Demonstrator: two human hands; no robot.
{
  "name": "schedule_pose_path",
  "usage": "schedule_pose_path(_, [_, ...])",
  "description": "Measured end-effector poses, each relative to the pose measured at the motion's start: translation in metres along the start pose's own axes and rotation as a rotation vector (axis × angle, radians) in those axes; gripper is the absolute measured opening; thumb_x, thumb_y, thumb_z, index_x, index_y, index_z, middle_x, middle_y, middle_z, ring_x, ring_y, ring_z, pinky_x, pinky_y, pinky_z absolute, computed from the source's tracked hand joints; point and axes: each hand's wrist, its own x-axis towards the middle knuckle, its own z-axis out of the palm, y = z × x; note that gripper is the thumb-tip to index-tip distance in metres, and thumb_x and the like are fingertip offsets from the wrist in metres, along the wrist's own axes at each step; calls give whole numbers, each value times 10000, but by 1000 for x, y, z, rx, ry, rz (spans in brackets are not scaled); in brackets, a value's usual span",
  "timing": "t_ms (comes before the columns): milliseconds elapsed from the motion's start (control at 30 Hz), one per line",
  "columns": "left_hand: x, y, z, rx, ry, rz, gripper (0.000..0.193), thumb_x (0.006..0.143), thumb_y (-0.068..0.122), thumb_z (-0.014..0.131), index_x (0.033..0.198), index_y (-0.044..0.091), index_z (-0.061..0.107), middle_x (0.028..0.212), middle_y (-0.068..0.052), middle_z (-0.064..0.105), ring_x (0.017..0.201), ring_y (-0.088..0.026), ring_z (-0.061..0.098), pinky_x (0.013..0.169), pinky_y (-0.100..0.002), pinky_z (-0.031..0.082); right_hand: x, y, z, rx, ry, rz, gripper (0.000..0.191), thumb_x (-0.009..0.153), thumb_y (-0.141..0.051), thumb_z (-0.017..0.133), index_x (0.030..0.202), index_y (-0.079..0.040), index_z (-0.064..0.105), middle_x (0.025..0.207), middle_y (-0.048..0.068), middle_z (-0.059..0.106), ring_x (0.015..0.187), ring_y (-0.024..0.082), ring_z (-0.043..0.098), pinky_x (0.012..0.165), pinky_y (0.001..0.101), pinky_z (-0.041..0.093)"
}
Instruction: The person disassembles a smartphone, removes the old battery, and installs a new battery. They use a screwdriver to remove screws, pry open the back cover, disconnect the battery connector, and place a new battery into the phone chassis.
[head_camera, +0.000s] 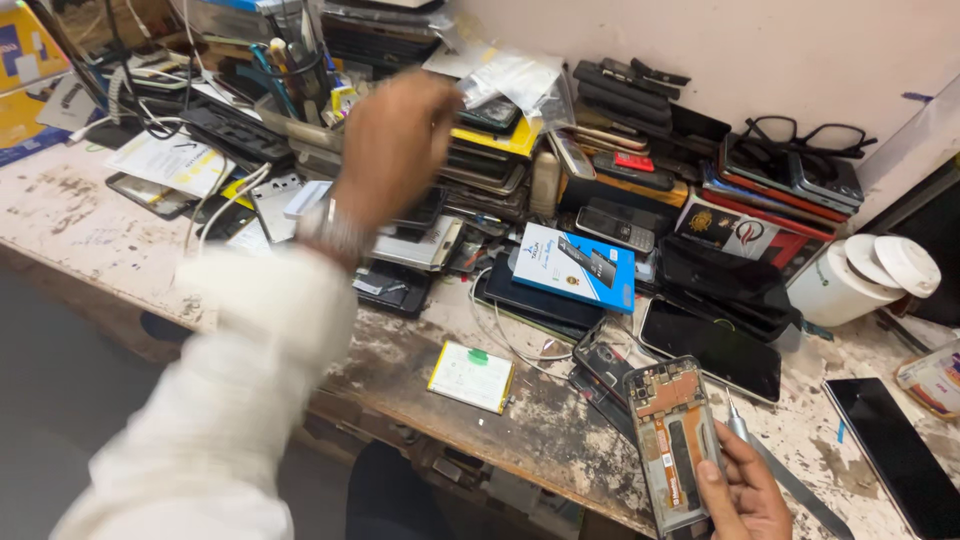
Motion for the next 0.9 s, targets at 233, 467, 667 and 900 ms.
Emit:
schedule_pose_path(233, [73, -38, 11, 526, -402, 56, 174, 884, 96, 648, 950, 154, 798, 902, -137, 752, 814, -339, 734, 700, -457, 584, 10, 21, -12, -71, 13, -26, 500, 951, -24, 588, 1444, 42, 535, 1184, 241, 731, 1068, 241, 720, 911, 356, 561])
schedule_pose_path(467, [85, -26, 13, 694, -485, 236, 163, 953, 124, 634, 933, 160, 792, 882, -99, 766, 786, -283, 754, 646, -406, 601, 11, 31, -17, -57, -28, -31, 505, 943, -42, 592, 1440, 31, 535, 1161, 237, 743, 1098, 238, 723, 945, 357, 568])
schedule_pose_path(667, [81, -22, 10, 623, -303, 344, 121, 936, 176, 624, 947, 136, 737, 885, -67, 743, 719, -251, 744, 578, -388, 588, 10, 22, -15, -58, -26, -22, 519, 935, -48, 598, 1444, 26, 532, 1161, 231, 743, 1094, 240, 719, 945, 386, 563])
schedule_pose_path(900, [78, -32, 6, 740, -245, 416, 126, 1011, 202, 613, 1094, 143, 686, 904, -62, 717, 667, -231, 726, 518, -364, 560, 2, 2, -1, -15, 29, -9, 503, 925, -18, 603, 1418, 57, 540, 1160, 255, 730, 1112, 260, 717, 966, 388, 579])
